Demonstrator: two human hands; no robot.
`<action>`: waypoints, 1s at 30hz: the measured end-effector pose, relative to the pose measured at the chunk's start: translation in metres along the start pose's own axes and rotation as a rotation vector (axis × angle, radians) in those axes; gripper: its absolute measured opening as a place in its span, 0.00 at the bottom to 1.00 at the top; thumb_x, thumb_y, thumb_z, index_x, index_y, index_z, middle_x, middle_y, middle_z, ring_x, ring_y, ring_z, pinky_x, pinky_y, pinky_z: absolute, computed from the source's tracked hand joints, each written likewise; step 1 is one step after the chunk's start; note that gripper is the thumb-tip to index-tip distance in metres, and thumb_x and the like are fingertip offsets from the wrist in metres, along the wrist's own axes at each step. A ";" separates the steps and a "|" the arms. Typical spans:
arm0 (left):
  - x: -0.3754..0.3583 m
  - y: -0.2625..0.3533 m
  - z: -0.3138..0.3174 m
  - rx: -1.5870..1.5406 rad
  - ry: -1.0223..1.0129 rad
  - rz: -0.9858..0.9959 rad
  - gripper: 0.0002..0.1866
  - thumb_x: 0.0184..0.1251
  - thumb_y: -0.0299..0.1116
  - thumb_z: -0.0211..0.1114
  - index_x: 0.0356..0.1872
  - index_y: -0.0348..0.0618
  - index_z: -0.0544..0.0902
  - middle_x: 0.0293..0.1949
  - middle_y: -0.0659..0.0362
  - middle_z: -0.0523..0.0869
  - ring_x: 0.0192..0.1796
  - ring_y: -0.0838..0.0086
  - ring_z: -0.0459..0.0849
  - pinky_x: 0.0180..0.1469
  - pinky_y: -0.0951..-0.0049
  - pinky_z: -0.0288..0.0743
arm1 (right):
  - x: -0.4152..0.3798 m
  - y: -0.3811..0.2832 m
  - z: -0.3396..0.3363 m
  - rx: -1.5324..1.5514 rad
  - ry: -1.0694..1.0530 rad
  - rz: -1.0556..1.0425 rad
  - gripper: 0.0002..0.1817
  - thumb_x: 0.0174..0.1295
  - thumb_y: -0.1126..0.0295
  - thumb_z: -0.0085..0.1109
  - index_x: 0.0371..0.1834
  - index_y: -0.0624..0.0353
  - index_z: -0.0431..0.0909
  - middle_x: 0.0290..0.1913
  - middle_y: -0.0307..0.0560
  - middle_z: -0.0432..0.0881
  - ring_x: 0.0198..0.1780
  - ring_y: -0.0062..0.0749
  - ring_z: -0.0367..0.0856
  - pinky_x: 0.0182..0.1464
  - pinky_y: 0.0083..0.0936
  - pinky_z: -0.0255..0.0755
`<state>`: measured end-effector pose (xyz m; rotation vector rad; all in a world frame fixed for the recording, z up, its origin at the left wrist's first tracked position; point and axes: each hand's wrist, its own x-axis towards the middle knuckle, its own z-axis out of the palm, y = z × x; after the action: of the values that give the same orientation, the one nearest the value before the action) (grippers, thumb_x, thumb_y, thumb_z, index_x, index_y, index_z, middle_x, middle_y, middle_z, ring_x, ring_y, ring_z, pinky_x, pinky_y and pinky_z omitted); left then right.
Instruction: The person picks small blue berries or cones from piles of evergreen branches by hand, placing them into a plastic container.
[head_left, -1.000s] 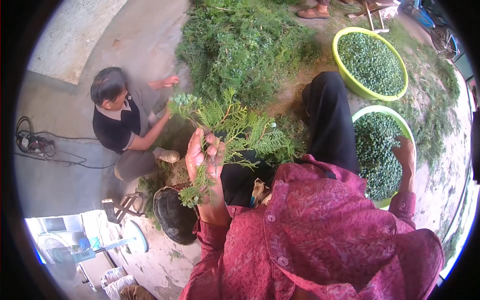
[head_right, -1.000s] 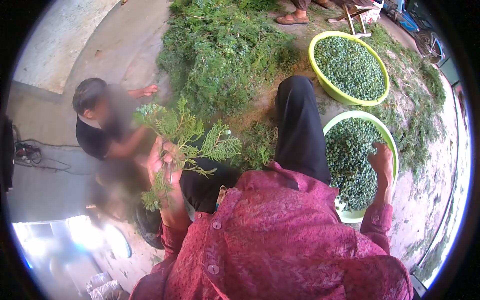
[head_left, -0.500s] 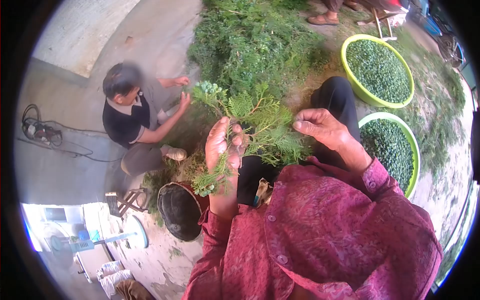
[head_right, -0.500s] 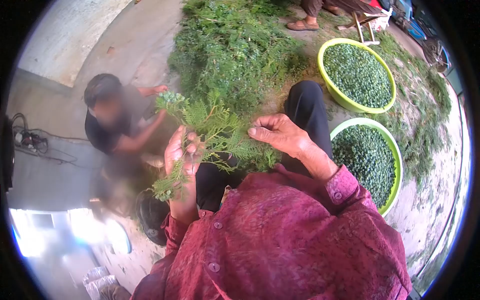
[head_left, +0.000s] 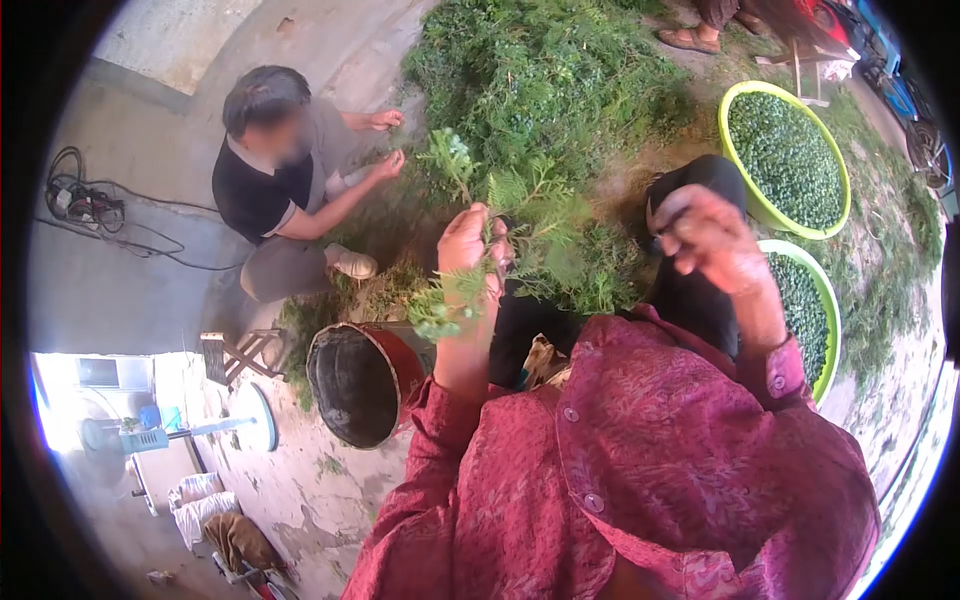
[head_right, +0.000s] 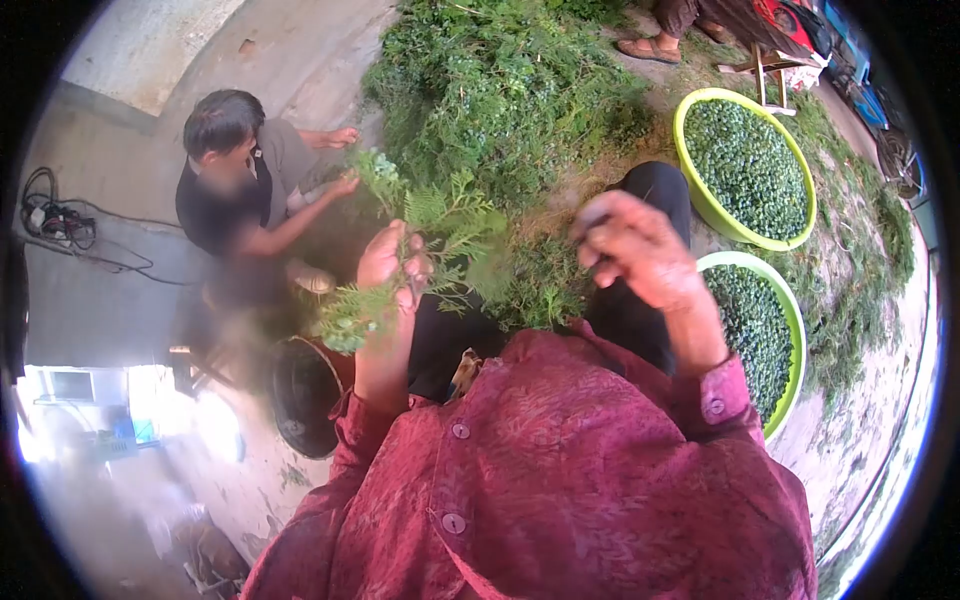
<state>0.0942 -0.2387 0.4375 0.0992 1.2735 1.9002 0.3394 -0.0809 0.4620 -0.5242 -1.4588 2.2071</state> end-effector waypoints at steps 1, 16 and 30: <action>-0.002 -0.001 0.006 0.040 0.039 -0.021 0.09 0.65 0.37 0.55 0.33 0.43 0.72 0.23 0.60 0.76 0.14 0.80 0.70 0.12 0.79 0.63 | 0.004 0.009 0.010 0.019 -0.055 0.013 0.05 0.60 0.74 0.53 0.39 0.60 0.73 0.27 0.38 0.75 0.26 0.16 0.73 0.24 0.11 0.69; 0.006 -0.021 0.019 0.348 0.299 0.211 0.09 0.65 0.32 0.55 0.29 0.36 0.76 0.17 0.62 0.75 0.19 0.81 0.71 0.20 0.79 0.61 | 0.018 0.028 0.089 -0.579 -0.247 0.000 0.26 0.46 0.52 0.69 0.36 0.65 0.76 0.25 0.42 0.75 0.28 0.23 0.74 0.29 0.25 0.69; -0.028 -0.021 -0.003 0.082 -0.295 -0.006 0.21 0.51 0.25 0.68 0.47 0.32 0.73 0.33 0.56 0.79 0.27 0.76 0.76 0.31 0.78 0.71 | 0.032 0.050 0.054 0.239 -0.063 0.348 0.10 0.62 0.66 0.55 0.25 0.56 0.72 0.18 0.30 0.64 0.16 0.11 0.55 0.15 0.14 0.46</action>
<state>0.1241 -0.2564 0.4295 0.4026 1.1475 1.7518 0.2761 -0.1212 0.4329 -0.6716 -1.1792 2.6466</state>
